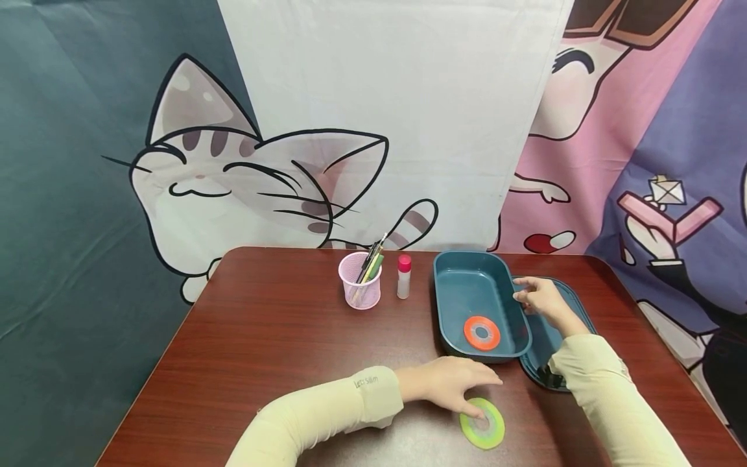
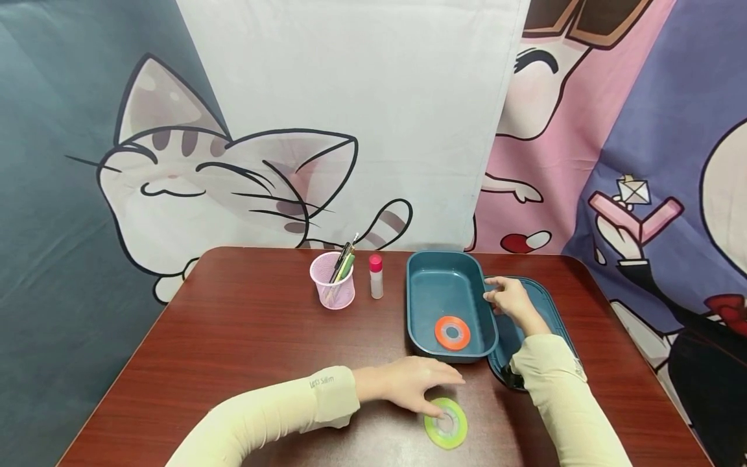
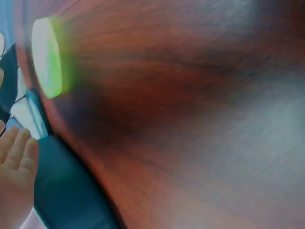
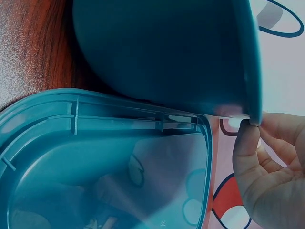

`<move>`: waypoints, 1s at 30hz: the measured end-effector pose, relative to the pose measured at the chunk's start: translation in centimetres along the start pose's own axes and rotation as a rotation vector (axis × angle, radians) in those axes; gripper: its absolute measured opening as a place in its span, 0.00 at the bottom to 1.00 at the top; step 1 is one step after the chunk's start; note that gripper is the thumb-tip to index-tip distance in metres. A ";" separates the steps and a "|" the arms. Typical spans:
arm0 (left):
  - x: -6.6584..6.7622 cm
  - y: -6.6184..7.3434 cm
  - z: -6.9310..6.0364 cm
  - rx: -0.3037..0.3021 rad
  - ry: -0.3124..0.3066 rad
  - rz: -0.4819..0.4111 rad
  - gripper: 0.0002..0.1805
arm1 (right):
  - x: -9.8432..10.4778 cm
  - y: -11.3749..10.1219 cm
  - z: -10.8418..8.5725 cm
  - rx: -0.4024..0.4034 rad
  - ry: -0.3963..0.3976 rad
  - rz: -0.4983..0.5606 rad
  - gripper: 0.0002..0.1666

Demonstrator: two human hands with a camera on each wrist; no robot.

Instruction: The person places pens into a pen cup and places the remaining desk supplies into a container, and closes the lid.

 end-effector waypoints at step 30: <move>-4.0 0.3 0.1 -0.026 -0.142 0.146 0.40 | -0.1 -0.1 -0.1 -0.023 -0.014 0.022 0.28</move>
Point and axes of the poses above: each hand's wrist, its own z-axis towards the middle knuckle, its own x-axis out of the back of the hand, y = z × x, the point moved 7 cm from there along z, towards the middle knuckle, and after that the axes turned 5 degrees about -x, right-handed, at the moved point
